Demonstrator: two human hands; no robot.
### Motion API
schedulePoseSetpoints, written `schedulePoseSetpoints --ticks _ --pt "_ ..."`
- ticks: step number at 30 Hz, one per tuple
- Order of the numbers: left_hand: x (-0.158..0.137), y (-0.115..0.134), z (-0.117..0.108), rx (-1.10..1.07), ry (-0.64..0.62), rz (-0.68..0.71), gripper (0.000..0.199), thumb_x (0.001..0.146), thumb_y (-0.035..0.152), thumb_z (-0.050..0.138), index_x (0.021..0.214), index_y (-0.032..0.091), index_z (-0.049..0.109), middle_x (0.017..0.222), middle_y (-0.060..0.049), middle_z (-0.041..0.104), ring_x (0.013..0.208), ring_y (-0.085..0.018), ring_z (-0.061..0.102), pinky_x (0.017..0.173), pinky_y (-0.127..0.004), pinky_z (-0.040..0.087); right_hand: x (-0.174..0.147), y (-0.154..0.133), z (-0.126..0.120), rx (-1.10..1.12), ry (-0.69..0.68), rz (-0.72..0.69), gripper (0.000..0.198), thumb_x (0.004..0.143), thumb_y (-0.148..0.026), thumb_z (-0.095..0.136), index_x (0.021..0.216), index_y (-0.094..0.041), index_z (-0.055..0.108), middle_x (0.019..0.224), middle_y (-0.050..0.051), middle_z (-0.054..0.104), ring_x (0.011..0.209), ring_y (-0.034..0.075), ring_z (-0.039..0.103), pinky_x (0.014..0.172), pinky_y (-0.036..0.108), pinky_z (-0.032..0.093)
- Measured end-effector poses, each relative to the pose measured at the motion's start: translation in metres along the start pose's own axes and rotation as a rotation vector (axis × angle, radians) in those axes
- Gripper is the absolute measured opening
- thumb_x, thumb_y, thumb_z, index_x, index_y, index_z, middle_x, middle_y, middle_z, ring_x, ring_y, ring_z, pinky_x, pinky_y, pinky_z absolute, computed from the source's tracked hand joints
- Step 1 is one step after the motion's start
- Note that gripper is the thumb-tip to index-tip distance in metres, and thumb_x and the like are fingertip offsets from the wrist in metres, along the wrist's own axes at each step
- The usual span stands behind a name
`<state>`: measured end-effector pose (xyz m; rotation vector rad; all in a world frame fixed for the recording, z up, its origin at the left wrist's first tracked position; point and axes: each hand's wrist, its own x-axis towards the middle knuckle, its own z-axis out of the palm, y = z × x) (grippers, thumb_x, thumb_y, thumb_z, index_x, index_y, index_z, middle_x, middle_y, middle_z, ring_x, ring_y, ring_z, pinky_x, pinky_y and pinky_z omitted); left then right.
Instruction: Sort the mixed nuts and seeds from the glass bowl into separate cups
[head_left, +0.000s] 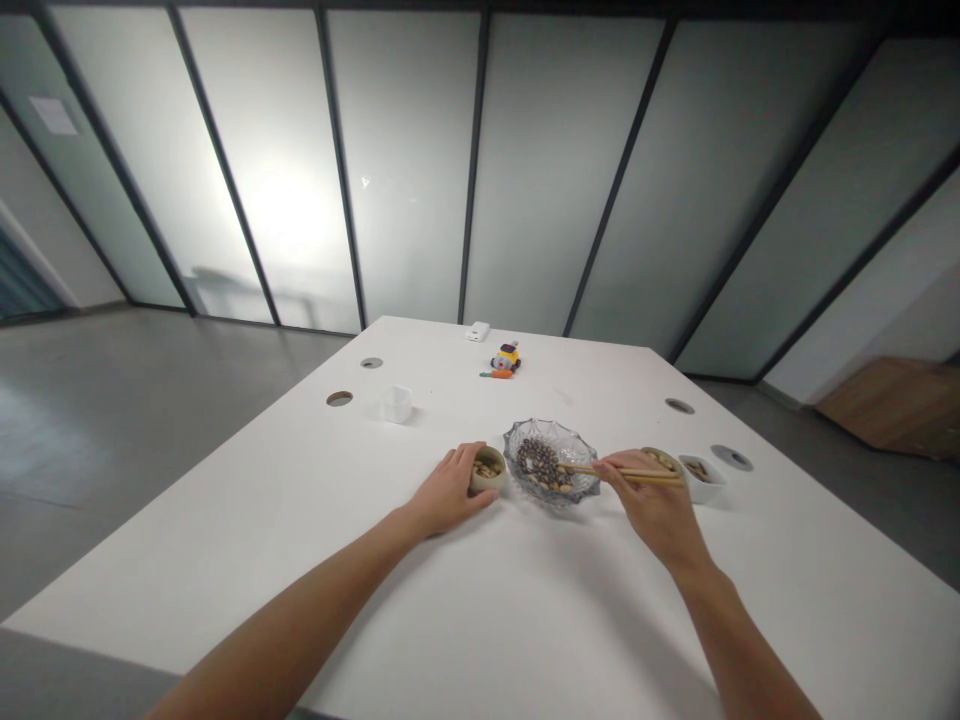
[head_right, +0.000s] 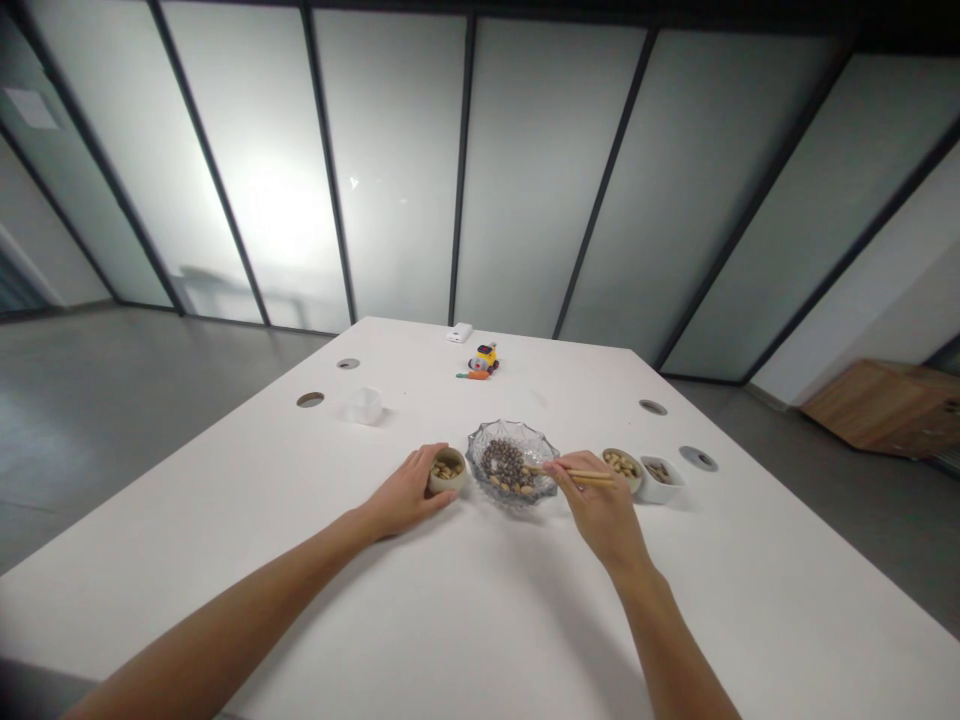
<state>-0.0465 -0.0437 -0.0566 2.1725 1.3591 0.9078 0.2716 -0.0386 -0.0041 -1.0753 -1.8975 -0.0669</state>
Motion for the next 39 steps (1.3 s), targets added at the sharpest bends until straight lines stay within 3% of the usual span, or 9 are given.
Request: schedulePoseSetpoints --ticks 7,20,29,35,39 --pt "0.0 0.0 0.0 0.012 -0.013 -0.004 0.065 0.09 0.036 0.078 0.148 0.025 0.049 0.143 -0.014 0.061 0.133 -0.036 0.06 0.114 -0.055 0.049 0.002 0.004 -0.001 -0.058 0.057 -0.02 0.052 0.106 -0.064 0.055 0.08 -0.023 0.077 0.078 0.006 0.078 0.071 0.024 0.071 0.07 0.036 0.052" --pt "0.001 -0.003 0.002 0.01 -0.001 0.011 0.067 0.09 0.037 0.078 0.149 0.026 0.048 0.144 -0.014 0.061 0.133 -0.037 0.06 0.114 -0.056 0.05 0.002 0.001 -0.002 -0.067 0.027 0.018 0.055 0.105 -0.066 0.053 0.079 -0.024 0.077 0.074 0.006 0.076 0.069 0.024 0.07 0.068 0.036 0.05" --pt "0.0 -0.003 0.002 0.018 0.0 0.01 0.068 0.091 0.037 0.077 0.15 0.025 0.047 0.145 -0.014 0.06 0.133 -0.036 0.06 0.115 -0.054 0.049 0.0 0.006 -0.002 -0.024 0.173 0.025 0.044 0.104 -0.057 0.062 0.081 -0.023 0.077 0.079 0.005 0.078 0.074 0.023 0.071 0.072 0.036 0.052" --pt "0.001 -0.002 0.003 0.029 0.013 0.008 0.067 0.091 0.039 0.077 0.15 0.026 0.048 0.144 -0.014 0.062 0.133 -0.035 0.061 0.114 -0.054 0.05 -0.004 -0.024 0.012 0.121 0.389 0.026 0.032 0.105 -0.044 0.065 0.085 -0.023 0.076 0.08 0.003 0.076 0.078 0.021 0.071 0.077 0.036 0.054" --pt "0.001 0.0 0.004 0.029 0.018 -0.005 0.067 0.091 0.037 0.077 0.15 0.026 0.048 0.143 -0.014 0.062 0.134 -0.035 0.06 0.115 -0.052 0.049 -0.009 -0.048 0.026 0.259 0.254 -0.05 0.023 0.106 -0.038 0.066 0.091 -0.025 0.077 0.085 0.002 0.077 0.08 0.021 0.072 0.074 0.034 0.056"
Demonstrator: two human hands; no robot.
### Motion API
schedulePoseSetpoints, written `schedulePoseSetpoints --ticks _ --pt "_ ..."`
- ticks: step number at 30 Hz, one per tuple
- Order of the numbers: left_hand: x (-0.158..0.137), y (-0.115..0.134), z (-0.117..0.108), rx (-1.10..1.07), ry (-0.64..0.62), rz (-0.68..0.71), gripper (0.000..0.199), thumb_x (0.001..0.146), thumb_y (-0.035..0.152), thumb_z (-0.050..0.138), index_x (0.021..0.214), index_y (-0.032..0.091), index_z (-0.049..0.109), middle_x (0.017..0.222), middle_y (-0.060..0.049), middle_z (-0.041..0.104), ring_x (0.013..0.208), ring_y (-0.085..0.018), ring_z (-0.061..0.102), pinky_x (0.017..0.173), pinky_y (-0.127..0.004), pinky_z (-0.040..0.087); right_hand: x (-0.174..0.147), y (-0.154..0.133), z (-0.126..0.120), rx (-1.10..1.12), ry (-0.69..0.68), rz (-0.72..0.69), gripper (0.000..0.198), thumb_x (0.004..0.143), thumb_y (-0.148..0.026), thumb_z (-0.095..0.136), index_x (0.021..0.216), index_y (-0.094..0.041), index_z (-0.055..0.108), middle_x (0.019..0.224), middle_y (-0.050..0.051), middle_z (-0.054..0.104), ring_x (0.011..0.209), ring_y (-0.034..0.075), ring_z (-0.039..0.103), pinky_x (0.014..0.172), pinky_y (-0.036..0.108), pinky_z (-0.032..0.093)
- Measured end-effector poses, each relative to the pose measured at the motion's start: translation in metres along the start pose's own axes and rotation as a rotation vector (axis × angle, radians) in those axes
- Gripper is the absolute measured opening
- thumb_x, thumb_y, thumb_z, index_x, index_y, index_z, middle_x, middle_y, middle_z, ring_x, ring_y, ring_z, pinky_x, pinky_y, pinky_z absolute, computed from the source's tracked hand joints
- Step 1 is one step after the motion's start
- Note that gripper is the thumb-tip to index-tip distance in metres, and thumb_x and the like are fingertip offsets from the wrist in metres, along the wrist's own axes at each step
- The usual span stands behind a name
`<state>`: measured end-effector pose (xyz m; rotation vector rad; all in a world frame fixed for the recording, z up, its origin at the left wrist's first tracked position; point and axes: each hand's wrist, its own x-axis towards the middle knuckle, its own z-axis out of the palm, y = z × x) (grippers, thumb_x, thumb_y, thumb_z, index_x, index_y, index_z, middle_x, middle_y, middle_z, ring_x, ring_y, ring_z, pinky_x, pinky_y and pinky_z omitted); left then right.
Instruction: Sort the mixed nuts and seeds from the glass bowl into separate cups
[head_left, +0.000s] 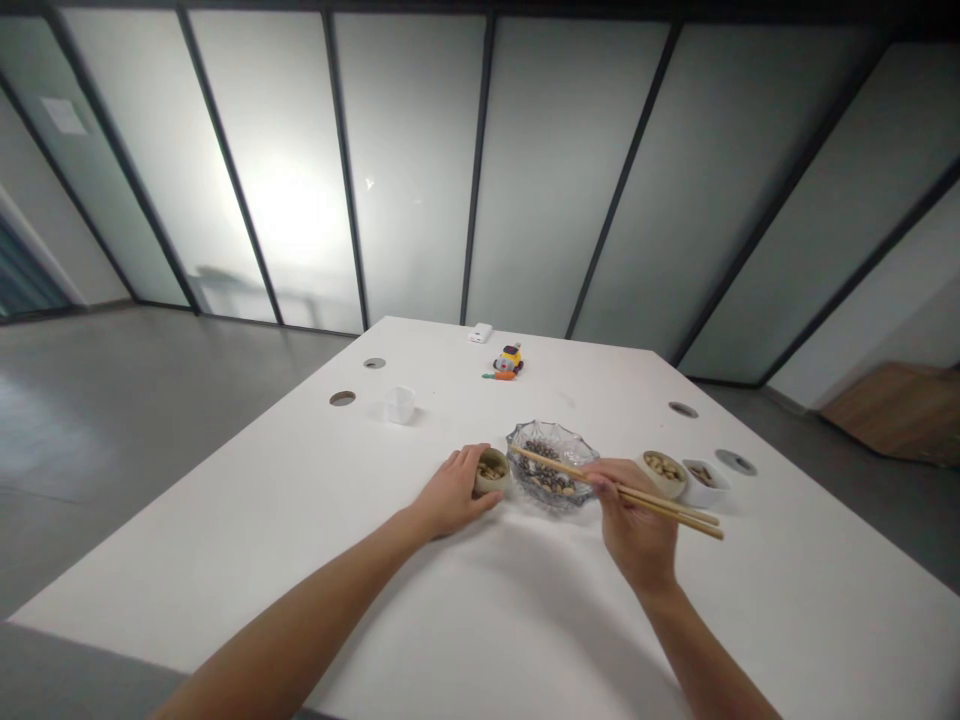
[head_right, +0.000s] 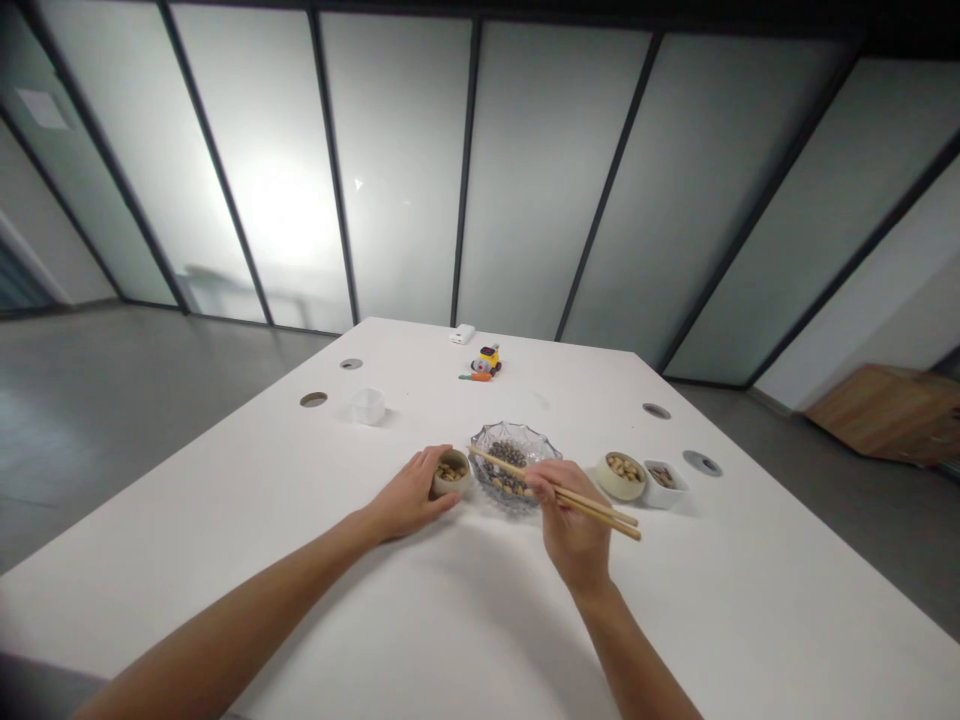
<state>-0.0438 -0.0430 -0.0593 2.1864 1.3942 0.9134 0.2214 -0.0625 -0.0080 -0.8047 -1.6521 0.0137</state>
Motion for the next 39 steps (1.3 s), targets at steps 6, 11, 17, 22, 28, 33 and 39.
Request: schedulePoseSetpoints --ticks 6,11,17,22,28,33,39 --pt "-0.001 -0.001 -0.001 -0.018 0.003 0.011 0.066 0.09 0.036 0.077 0.149 0.026 0.049 0.143 -0.014 0.062 0.133 -0.035 0.06 0.115 -0.054 0.049 0.002 0.003 -0.008 -0.056 -0.071 -0.09 0.028 0.108 -0.042 0.061 0.09 -0.025 0.075 0.084 0.003 0.077 0.08 0.021 0.072 0.075 0.033 0.057" --pt "-0.001 -0.005 0.002 -0.023 -0.002 0.026 0.065 0.09 0.036 0.077 0.149 0.027 0.049 0.144 -0.013 0.062 0.131 -0.036 0.061 0.113 -0.055 0.05 0.007 0.016 -0.016 -0.118 -0.144 -0.014 0.042 0.108 -0.051 0.057 0.081 -0.024 0.073 0.075 0.003 0.073 0.071 0.02 0.07 0.066 0.032 0.056" --pt "0.0 -0.007 0.001 -0.011 0.005 0.032 0.066 0.09 0.035 0.077 0.149 0.026 0.048 0.144 -0.015 0.061 0.133 -0.036 0.06 0.114 -0.057 0.049 0.006 0.015 -0.007 -0.103 -0.258 0.107 0.046 0.107 -0.054 0.056 0.076 -0.024 0.071 0.076 0.004 0.073 0.07 0.022 0.07 0.066 0.033 0.057" --pt "0.0 -0.008 0.002 -0.019 0.004 0.036 0.066 0.089 0.035 0.077 0.148 0.025 0.048 0.143 -0.014 0.062 0.131 -0.036 0.061 0.114 -0.056 0.05 0.004 0.016 -0.008 -0.081 -0.269 0.098 0.041 0.107 -0.051 0.058 0.079 -0.025 0.073 0.078 0.004 0.074 0.073 0.022 0.071 0.068 0.032 0.058" --pt "-0.001 -0.01 0.003 -0.02 0.011 0.037 0.065 0.09 0.035 0.077 0.148 0.025 0.048 0.141 -0.014 0.063 0.13 -0.035 0.061 0.114 -0.054 0.05 0.003 0.021 -0.008 -0.067 -0.222 0.072 0.041 0.106 -0.053 0.06 0.082 -0.025 0.075 0.078 0.004 0.075 0.072 0.021 0.071 0.067 0.032 0.059" --pt "-0.001 -0.01 0.002 -0.019 0.013 0.045 0.066 0.091 0.035 0.077 0.149 0.025 0.047 0.142 -0.014 0.062 0.131 -0.035 0.061 0.114 -0.054 0.049 0.001 0.02 -0.003 -0.034 -0.26 0.084 0.04 0.105 -0.054 0.062 0.082 -0.024 0.076 0.079 0.005 0.076 0.073 0.021 0.072 0.068 0.033 0.06" --pt "-0.001 -0.004 -0.001 -0.029 -0.005 0.047 0.064 0.088 0.031 0.077 0.146 0.028 0.05 0.141 -0.013 0.063 0.13 -0.035 0.062 0.113 -0.054 0.051 -0.005 0.021 -0.002 -0.005 -0.294 0.089 0.036 0.105 -0.051 0.063 0.085 -0.025 0.078 0.084 0.006 0.077 0.078 0.022 0.074 0.072 0.034 0.061"
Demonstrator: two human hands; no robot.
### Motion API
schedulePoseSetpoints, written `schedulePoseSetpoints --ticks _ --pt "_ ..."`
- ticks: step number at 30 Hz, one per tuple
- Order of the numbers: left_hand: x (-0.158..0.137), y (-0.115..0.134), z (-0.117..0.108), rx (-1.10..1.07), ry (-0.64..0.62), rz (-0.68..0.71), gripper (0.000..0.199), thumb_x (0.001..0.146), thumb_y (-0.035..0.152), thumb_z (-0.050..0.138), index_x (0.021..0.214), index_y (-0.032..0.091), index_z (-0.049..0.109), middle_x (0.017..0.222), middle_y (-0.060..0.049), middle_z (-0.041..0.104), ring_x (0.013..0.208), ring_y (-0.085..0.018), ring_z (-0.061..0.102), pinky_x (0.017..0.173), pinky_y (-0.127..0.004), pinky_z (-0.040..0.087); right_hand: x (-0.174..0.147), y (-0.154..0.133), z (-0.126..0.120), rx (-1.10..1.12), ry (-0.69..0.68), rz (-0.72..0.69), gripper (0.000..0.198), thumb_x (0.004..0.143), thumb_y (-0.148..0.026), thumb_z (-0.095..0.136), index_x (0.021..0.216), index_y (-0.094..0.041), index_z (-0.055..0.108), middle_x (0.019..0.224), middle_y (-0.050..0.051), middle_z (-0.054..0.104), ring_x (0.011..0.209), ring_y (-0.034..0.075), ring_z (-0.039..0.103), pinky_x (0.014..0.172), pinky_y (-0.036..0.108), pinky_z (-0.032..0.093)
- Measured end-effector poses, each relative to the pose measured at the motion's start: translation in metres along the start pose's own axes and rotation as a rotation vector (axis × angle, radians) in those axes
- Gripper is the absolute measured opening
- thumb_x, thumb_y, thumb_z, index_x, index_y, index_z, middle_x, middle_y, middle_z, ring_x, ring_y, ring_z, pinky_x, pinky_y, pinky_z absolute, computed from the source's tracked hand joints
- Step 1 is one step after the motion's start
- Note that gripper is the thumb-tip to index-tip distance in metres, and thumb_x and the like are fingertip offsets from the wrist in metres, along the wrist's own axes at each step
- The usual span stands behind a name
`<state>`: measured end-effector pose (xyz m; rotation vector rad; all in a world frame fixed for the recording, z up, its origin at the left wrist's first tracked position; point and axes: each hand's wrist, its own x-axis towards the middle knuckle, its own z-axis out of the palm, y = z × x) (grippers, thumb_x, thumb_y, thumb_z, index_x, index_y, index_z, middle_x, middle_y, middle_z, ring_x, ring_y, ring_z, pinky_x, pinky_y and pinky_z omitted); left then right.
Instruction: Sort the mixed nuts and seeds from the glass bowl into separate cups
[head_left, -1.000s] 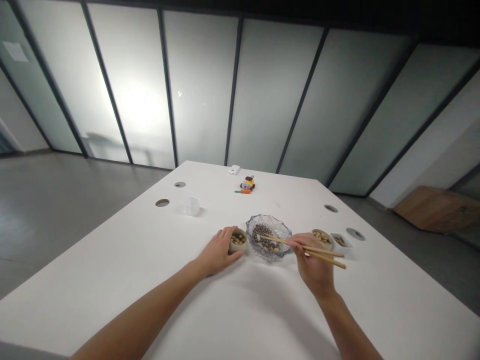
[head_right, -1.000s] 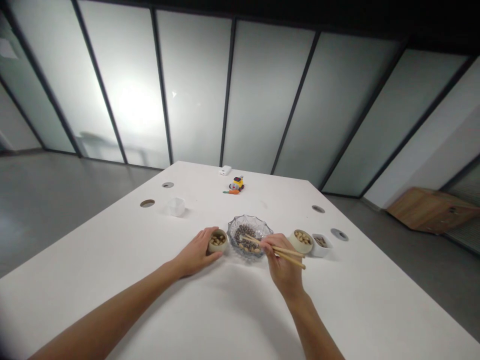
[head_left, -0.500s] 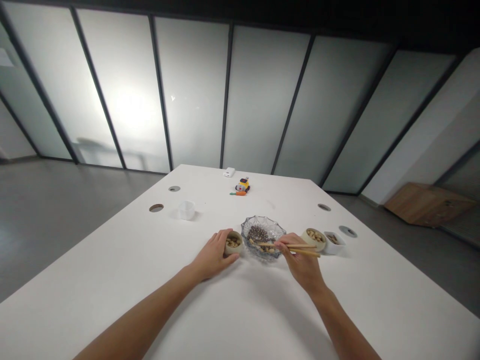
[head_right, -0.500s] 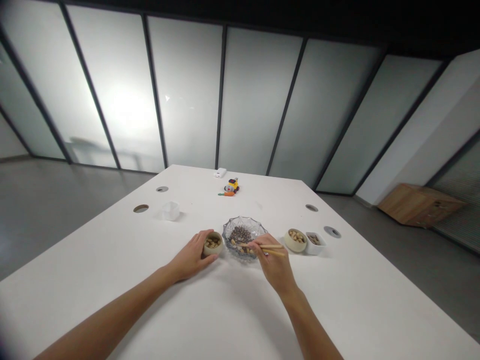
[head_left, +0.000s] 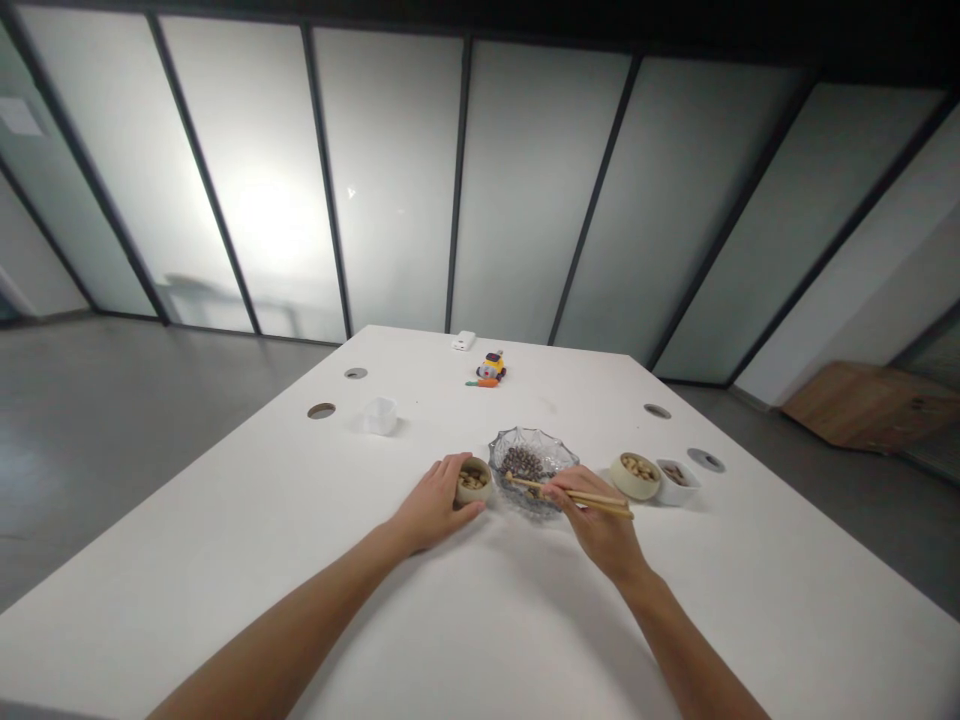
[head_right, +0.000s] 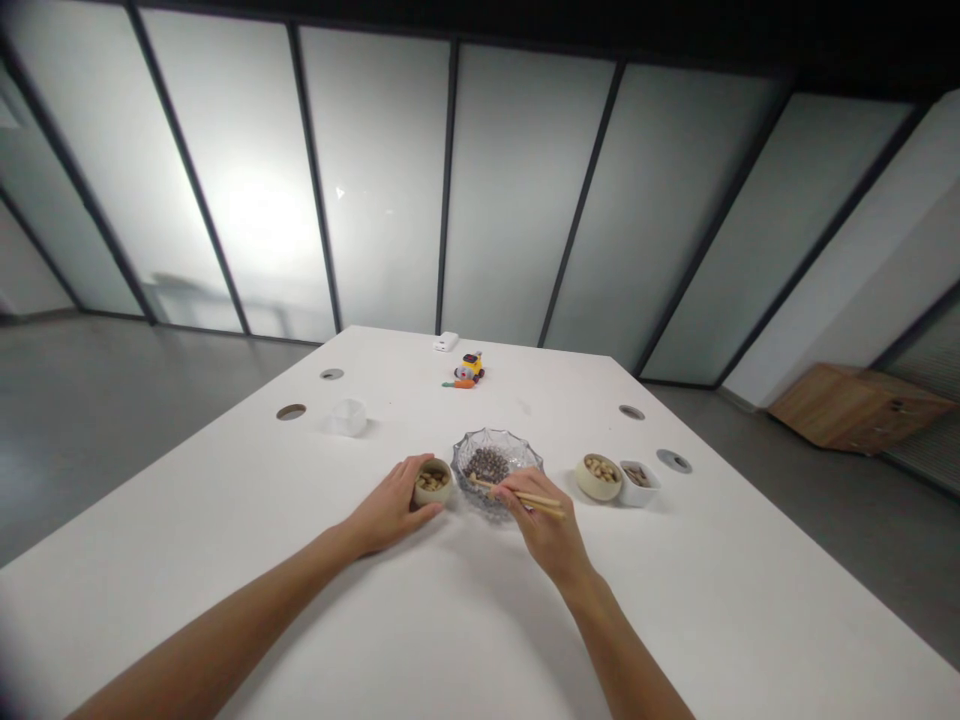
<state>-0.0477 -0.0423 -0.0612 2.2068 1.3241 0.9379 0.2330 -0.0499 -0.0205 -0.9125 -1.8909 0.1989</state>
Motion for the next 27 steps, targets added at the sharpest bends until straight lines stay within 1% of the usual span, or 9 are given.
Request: schedulePoseSetpoints --ticks 4,9,12,15,22,24,27 --pt "-0.0003 0.0015 -0.0012 -0.004 0.001 -0.019 0.067 0.088 0.033 0.078 0.148 0.027 0.048 0.144 -0.014 0.062 0.132 -0.036 0.061 0.114 -0.056 0.05 -0.0002 0.0002 -0.0024 -0.028 0.014 0.002 0.035 0.105 -0.049 0.063 0.085 -0.025 0.078 0.085 0.006 0.077 0.078 0.023 0.074 0.072 0.035 0.061" --pt "0.0004 0.0006 -0.0001 -0.001 0.003 -0.024 0.067 0.089 0.036 0.078 0.149 0.027 0.049 0.144 -0.014 0.062 0.133 -0.036 0.06 0.115 -0.055 0.049 0.0011 0.0019 -0.0081 -0.087 0.179 -0.001 0.034 0.104 -0.049 0.064 0.084 -0.025 0.077 0.081 0.005 0.076 0.076 0.023 0.072 0.071 0.036 0.059" --pt "0.0008 0.0014 0.0003 0.008 -0.001 -0.031 0.067 0.089 0.036 0.078 0.149 0.026 0.048 0.144 -0.014 0.062 0.132 -0.036 0.061 0.114 -0.055 0.05 0.0009 0.0033 -0.01 -0.118 0.227 -0.007 0.034 0.105 -0.048 0.064 0.084 -0.025 0.077 0.082 0.006 0.077 0.078 0.023 0.072 0.072 0.036 0.059" --pt "0.0007 0.0025 0.0003 0.013 0.002 -0.027 0.067 0.089 0.035 0.078 0.149 0.027 0.048 0.142 -0.013 0.063 0.13 -0.035 0.061 0.112 -0.054 0.051 0.0008 0.0042 -0.0089 -0.117 0.211 -0.004 0.036 0.105 -0.051 0.062 0.085 -0.025 0.077 0.083 0.006 0.077 0.079 0.024 0.072 0.074 0.037 0.059" --pt "0.0008 0.0034 0.0 0.007 0.004 -0.013 0.063 0.089 0.035 0.077 0.146 0.028 0.05 0.139 -0.011 0.064 0.128 -0.035 0.063 0.111 -0.053 0.052 0.0032 0.0019 -0.0026 -0.063 0.082 0.037 0.047 0.105 -0.061 0.057 0.079 -0.026 0.075 0.077 0.005 0.075 0.072 0.024 0.071 0.068 0.036 0.059" --pt "0.0009 0.0043 -0.0004 0.005 0.0 -0.019 0.063 0.089 0.034 0.077 0.145 0.028 0.05 0.139 -0.011 0.064 0.128 -0.035 0.063 0.111 -0.053 0.052 0.0031 0.0009 -0.002 -0.062 0.069 0.053 0.049 0.104 -0.062 0.057 0.078 -0.026 0.075 0.076 0.006 0.075 0.072 0.024 0.071 0.068 0.036 0.059" --pt "0.0008 0.0058 -0.0012 -0.002 0.003 -0.018 0.063 0.089 0.034 0.078 0.145 0.028 0.05 0.14 -0.011 0.064 0.13 -0.035 0.062 0.113 -0.054 0.051 0.0021 0.0001 -0.0019 -0.047 0.062 0.065 0.044 0.104 -0.058 0.06 0.079 -0.025 0.076 0.078 0.006 0.075 0.074 0.024 0.071 0.07 0.036 0.06"
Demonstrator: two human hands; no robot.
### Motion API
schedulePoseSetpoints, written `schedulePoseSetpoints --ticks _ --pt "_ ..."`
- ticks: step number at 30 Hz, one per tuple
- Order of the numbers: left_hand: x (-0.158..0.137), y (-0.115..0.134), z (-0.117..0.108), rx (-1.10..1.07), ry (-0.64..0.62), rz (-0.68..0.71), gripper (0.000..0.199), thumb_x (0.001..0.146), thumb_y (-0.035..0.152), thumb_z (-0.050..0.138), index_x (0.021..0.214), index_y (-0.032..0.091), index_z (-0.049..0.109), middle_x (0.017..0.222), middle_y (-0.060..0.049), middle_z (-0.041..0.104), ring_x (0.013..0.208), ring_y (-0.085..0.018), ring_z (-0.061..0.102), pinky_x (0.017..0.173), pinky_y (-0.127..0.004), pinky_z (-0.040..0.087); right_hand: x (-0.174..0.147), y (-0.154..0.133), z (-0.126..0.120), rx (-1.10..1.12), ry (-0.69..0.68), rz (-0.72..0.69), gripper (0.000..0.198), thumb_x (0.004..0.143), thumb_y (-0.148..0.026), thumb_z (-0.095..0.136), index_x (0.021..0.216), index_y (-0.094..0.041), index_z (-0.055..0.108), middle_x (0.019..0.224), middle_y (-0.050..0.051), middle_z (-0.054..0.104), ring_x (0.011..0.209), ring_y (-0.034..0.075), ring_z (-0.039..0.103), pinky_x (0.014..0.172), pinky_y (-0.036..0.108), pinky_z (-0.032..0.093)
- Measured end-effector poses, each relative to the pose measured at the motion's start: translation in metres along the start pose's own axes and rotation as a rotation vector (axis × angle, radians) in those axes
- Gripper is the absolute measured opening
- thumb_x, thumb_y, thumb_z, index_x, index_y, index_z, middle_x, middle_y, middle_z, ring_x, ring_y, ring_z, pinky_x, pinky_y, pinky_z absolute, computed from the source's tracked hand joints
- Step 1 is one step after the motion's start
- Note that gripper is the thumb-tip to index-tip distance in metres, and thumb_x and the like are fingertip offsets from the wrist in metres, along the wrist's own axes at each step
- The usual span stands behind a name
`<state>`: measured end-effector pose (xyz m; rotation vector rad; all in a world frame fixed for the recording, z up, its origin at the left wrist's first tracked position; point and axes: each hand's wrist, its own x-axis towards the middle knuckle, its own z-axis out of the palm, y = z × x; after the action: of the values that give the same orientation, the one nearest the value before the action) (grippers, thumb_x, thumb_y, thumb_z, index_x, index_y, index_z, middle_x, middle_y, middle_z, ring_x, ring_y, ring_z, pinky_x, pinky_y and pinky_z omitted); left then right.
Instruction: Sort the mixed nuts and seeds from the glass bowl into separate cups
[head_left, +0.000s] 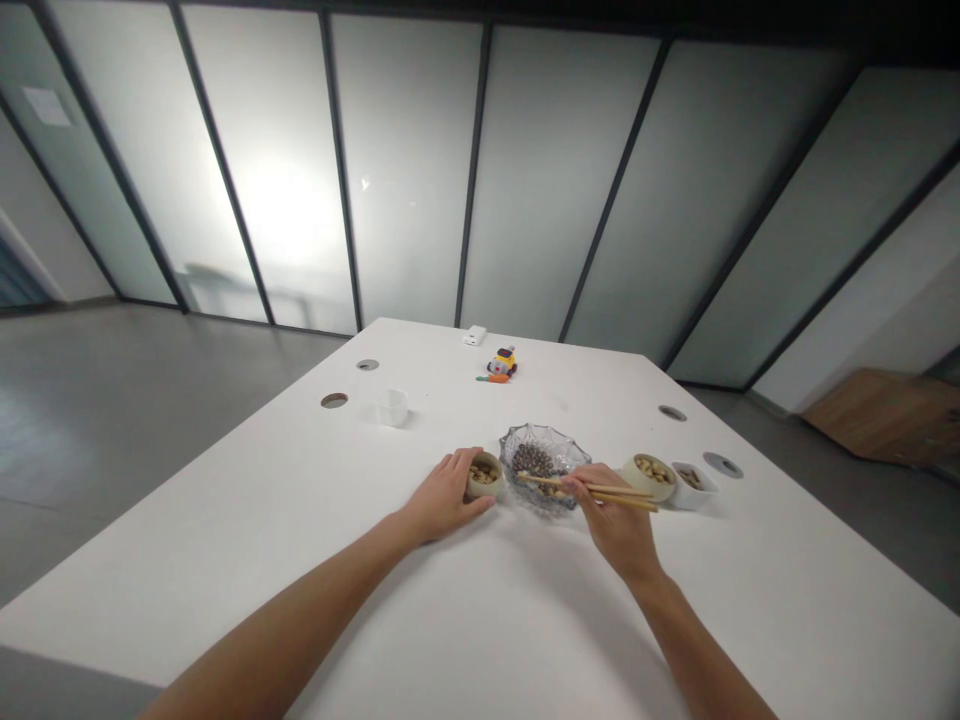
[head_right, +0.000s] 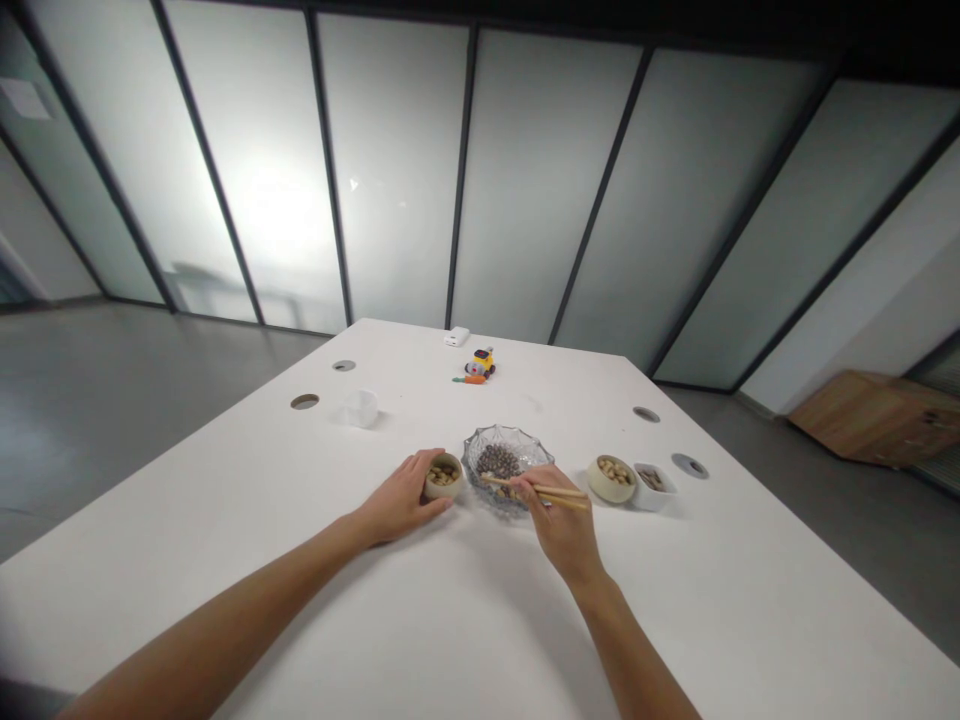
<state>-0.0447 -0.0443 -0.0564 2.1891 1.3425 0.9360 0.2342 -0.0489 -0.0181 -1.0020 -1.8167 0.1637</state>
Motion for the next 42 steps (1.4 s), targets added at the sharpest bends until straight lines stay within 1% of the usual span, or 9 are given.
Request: schedulePoseSetpoints --ticks 9,14,18,22,24,28,32,37,42 --pt "0.0 -0.001 0.0 0.001 -0.008 0.002 0.063 0.089 0.033 0.077 0.146 0.028 0.05 0.14 -0.011 0.064 0.13 -0.035 0.061 0.112 -0.053 0.051 -0.002 0.003 -0.002 0.007 0.032 -0.017 0.036 0.104 -0.05 0.064 0.082 -0.025 0.077 0.082 0.005 0.077 0.077 0.023 0.073 0.071 0.035 0.06" --pt "0.0 -0.001 0.001 0.002 -0.011 -0.014 0.065 0.09 0.033 0.077 0.147 0.027 0.048 0.142 -0.013 0.062 0.13 -0.035 0.061 0.113 -0.054 0.05 0.0 0.002 -0.005 -0.022 0.158 -0.031 0.036 0.104 -0.05 0.065 0.082 -0.024 0.078 0.081 0.005 0.077 0.076 0.023 0.072 0.072 0.036 0.058" --pt "0.0 0.0 0.002 0.0 0.005 -0.016 0.065 0.09 0.034 0.077 0.148 0.027 0.049 0.142 -0.013 0.063 0.131 -0.035 0.061 0.113 -0.054 0.05 -0.003 -0.013 0.005 0.065 0.26 -0.034 0.029 0.104 -0.044 0.066 0.087 -0.024 0.078 0.085 0.006 0.078 0.08 0.023 0.073 0.074 0.037 0.06" --pt "0.0 0.0 0.001 0.002 0.0 -0.016 0.065 0.09 0.033 0.077 0.148 0.025 0.049 0.142 -0.013 0.062 0.132 -0.035 0.06 0.114 -0.051 0.049 -0.005 -0.027 0.014 0.121 0.147 -0.193 0.022 0.105 -0.04 0.067 0.092 -0.027 0.079 0.09 0.003 0.081 0.084 0.022 0.076 0.078 0.036 0.06" --pt "0.0 0.001 0.0 0.003 -0.009 -0.022 0.064 0.09 0.033 0.077 0.147 0.025 0.049 0.141 -0.013 0.063 0.132 -0.034 0.061 0.114 -0.051 0.049 -0.004 -0.025 0.009 0.096 0.161 -0.214 0.024 0.106 -0.041 0.066 0.091 -0.027 0.079 0.089 0.003 0.081 0.084 0.021 0.075 0.078 0.035 0.059" --pt "0.0 0.0 0.0 0.009 -0.014 -0.019 0.065 0.09 0.034 0.078 0.147 0.026 0.049 0.141 -0.012 0.063 0.13 -0.035 0.061 0.113 -0.052 0.05 0.004 -0.008 -0.015 -0.023 0.224 -0.13 0.038 0.108 -0.049 0.059 0.085 -0.024 0.077 0.081 0.004 0.077 0.077 0.022 0.071 0.073 0.034 0.055" --pt "0.0 -0.002 0.001 0.002 -0.002 0.007 0.064 0.09 0.034 0.077 0.147 0.027 0.049 0.141 -0.012 0.063 0.13 -0.034 0.061 0.113 -0.053 0.05 0.011 0.009 -0.031 -0.125 0.119 -0.055 0.053 0.106 -0.062 0.054 0.074 -0.024 0.073 0.07 0.003 0.072 0.067 0.02 0.067 0.067 0.033 0.05" --pt "0.0 -0.003 0.001 0.011 -0.016 -0.017 0.065 0.09 0.034 0.078 0.147 0.025 0.049 0.141 -0.014 0.063 0.13 -0.035 0.061 0.113 -0.055 0.05 0.011 0.01 -0.026 -0.08 -0.027 0.005 0.056 0.103 -0.068 0.055 0.075 -0.024 0.074 0.07 0.002 0.071 0.065 0.02 0.066 0.065 0.033 0.051" --pt "-0.001 -0.004 0.001 0.015 -0.001 0.0 0.065 0.09 0.035 0.077 0.148 0.026 0.049 0.144 -0.014 0.062 0.132 -0.036 0.061 0.114 -0.056 0.05 0.009 0.01 -0.021 -0.028 -0.065 0.037 0.051 0.103 -0.066 0.058 0.079 -0.024 0.075 0.077 0.004 0.074 0.072 0.021 0.07 0.069 0.033 0.054"
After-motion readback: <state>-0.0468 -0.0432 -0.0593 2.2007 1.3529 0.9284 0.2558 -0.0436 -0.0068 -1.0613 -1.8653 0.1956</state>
